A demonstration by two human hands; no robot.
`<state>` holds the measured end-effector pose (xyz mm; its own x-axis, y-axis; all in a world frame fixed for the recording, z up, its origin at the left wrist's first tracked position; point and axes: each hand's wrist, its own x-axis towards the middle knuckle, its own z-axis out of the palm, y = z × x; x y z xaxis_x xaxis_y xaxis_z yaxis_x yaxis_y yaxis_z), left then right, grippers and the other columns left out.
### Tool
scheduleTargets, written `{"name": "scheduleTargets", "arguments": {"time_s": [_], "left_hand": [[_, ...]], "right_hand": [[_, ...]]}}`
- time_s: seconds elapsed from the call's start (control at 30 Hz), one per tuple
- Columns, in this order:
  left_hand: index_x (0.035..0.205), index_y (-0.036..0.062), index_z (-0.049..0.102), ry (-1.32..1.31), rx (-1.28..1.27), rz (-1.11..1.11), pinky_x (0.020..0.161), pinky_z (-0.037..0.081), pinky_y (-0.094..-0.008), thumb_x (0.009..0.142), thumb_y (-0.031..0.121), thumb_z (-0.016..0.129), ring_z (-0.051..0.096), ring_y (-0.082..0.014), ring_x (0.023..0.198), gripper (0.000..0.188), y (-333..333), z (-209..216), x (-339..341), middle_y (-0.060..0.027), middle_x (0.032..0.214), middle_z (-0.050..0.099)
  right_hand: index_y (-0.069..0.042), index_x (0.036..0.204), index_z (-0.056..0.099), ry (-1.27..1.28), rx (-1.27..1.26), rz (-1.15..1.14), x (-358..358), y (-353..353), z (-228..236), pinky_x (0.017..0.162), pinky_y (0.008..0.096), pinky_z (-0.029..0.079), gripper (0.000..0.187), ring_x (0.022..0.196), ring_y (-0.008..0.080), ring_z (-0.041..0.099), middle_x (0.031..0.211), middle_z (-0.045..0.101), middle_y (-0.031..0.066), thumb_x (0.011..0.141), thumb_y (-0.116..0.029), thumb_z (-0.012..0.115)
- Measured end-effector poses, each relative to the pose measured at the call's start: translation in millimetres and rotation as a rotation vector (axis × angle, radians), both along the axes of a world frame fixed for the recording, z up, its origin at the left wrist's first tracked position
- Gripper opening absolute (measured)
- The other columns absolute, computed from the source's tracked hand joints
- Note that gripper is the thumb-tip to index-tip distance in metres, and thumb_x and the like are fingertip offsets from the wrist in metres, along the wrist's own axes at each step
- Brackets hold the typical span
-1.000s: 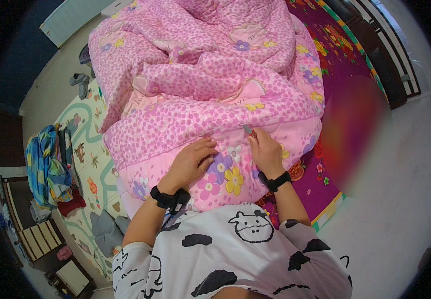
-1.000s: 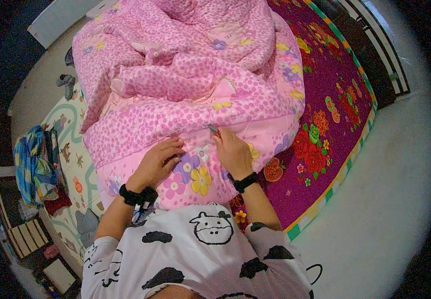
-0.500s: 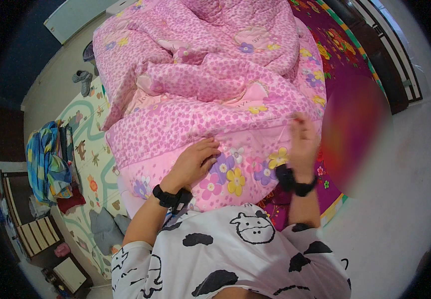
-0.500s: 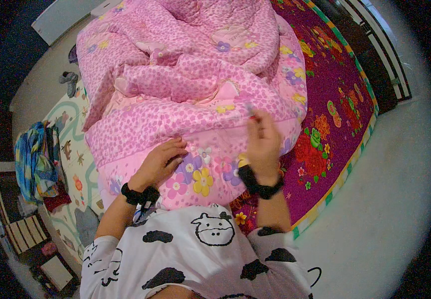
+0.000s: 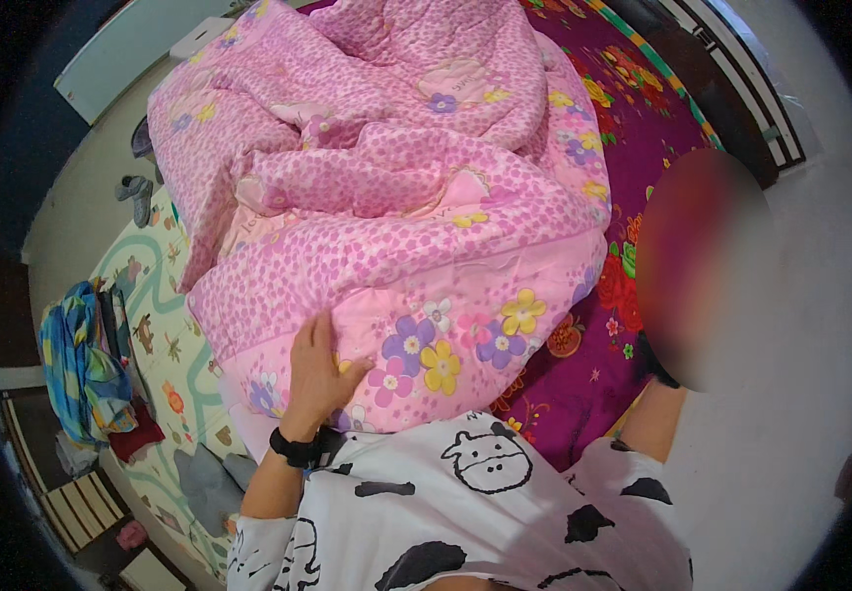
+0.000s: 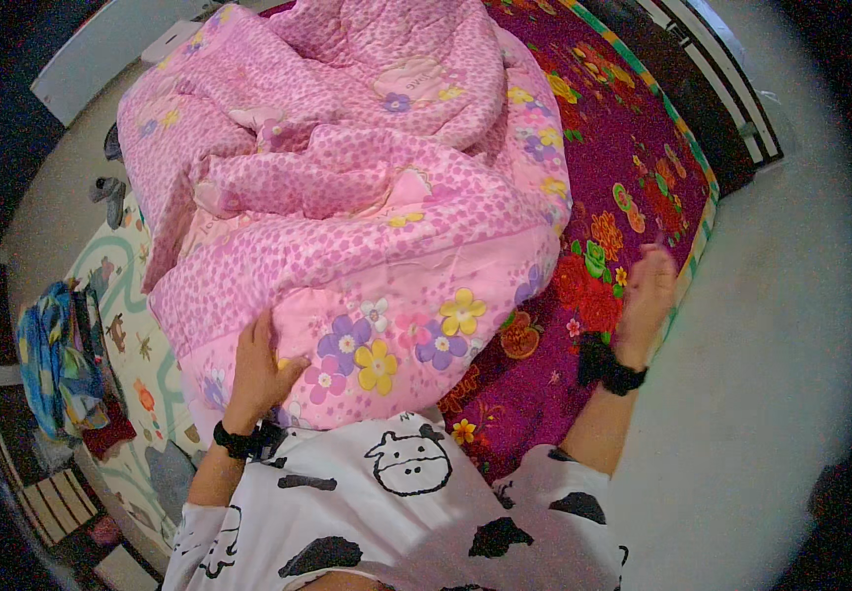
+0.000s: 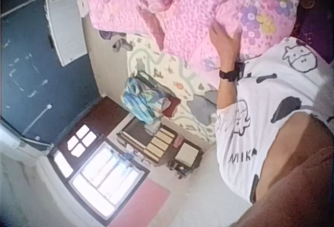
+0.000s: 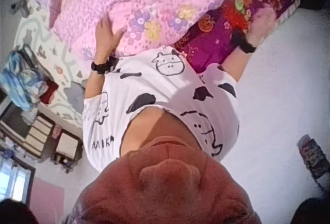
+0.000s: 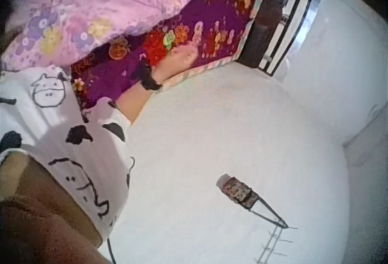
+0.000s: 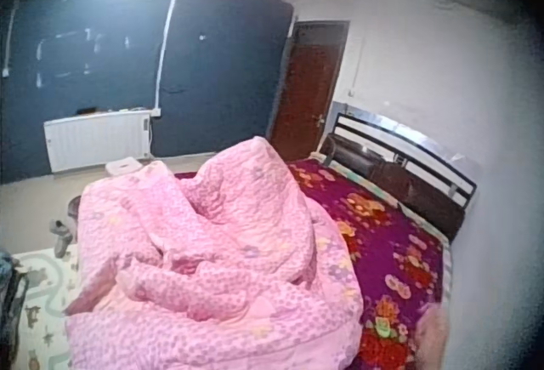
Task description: Repairing a pink floral blanket using a needle and thread.
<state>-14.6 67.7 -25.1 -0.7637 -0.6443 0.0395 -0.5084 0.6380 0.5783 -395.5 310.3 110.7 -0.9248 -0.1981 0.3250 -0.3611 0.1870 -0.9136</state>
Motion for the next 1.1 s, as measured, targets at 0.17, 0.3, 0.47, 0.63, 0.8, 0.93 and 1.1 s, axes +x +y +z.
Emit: {"name": "scheduleTargets", "arguments": {"time_s": [0.17, 0.3, 0.47, 0.63, 0.8, 0.93, 1.1], "left_hand": [[0.091, 0.0034, 0.056, 0.020, 0.092, 0.252, 0.064, 0.044, -0.0388, 0.076, 0.031, 0.065, 0.056, -0.0320, 0.076, 0.032, 2, -38, 12, -0.0181, 0.081, 0.058], [0.064, 0.0037, 0.049, 0.136, 0.028, 0.268, 0.045, 0.036, -0.0397, 0.082, 0.024, 0.061, 0.049, -0.0301, 0.047, 0.030, -18, -38, 11, -0.0151, 0.053, 0.047], [0.059, 0.0035, 0.043, 0.274, -0.391, 0.305, 0.044, 0.033, -0.0357, 0.083, 0.014, 0.058, 0.042, -0.0280, 0.046, 0.030, -93, 16, 77, -0.0131, 0.053, 0.042], [0.065, 0.0015, 0.049, 0.178, -0.547, 0.396, 0.049, 0.038, -0.0378, 0.084, 0.014, 0.054, 0.048, -0.0313, 0.053, 0.023, -116, 29, 155, -0.0150, 0.059, 0.047], [0.077, 0.0050, 0.057, -0.335, -0.281, 0.200, 0.061, 0.044, -0.0414, 0.079, 0.017, 0.058, 0.055, -0.0332, 0.072, 0.012, -113, 16, 139, -0.0133, 0.078, 0.056], [0.088, 0.0069, 0.059, 0.003, -0.296, 0.132, 0.066, 0.045, -0.0385, 0.075, 0.008, 0.060, 0.055, -0.0303, 0.079, 0.013, -103, 43, 58, -0.0111, 0.082, 0.056], [0.106, 0.0079, 0.057, 0.338, -0.211, -0.234, 0.084, 0.044, -0.0383, 0.071, 0.005, 0.062, 0.053, -0.0309, 0.100, 0.036, -59, 37, -39, -0.0123, 0.105, 0.056]], "right_hand": [[-0.007, 0.096, 0.055, -0.180, 0.018, 0.136, 24, -30, -57, 0.046, 0.0159, 0.026, 0.018, 0.055, 0.0004, 0.034, 0.066, 0.041, -0.0081, 0.092, -0.023, 0.049], [-0.001, 0.100, 0.054, -0.058, 0.055, 0.230, 27, -61, -68, 0.052, 0.0176, 0.032, 0.021, 0.060, 0.0021, 0.039, 0.071, 0.045, -0.0064, 0.092, -0.020, 0.049], [0.000, 0.100, 0.053, -0.107, 0.024, 0.352, 44, -81, -64, 0.057, 0.0183, 0.034, 0.019, 0.064, 0.0034, 0.041, 0.075, 0.049, -0.0047, 0.091, -0.016, 0.050], [0.002, 0.100, 0.053, 0.018, 0.123, 0.520, 89, -107, -89, 0.054, 0.0195, 0.034, 0.019, 0.063, 0.0036, 0.040, 0.072, 0.047, -0.0039, 0.091, -0.015, 0.051], [0.002, 0.099, 0.053, -0.176, 0.163, 0.615, 126, -127, -96, 0.056, 0.0211, 0.038, 0.016, 0.063, 0.0055, 0.045, 0.071, 0.051, -0.0022, 0.087, -0.010, 0.055], [0.001, 0.096, 0.055, -0.066, 0.140, 0.639, 140, -154, -102, 0.059, 0.0251, 0.043, 0.017, 0.064, 0.0110, 0.054, 0.071, 0.058, 0.0066, 0.083, -0.009, 0.057], [0.001, 0.095, 0.055, 0.052, 0.312, 0.673, 156, -184, -100, 0.060, 0.0328, 0.046, 0.020, 0.068, 0.0287, 0.060, 0.080, 0.060, 0.0169, 0.081, -0.013, 0.059]]}}
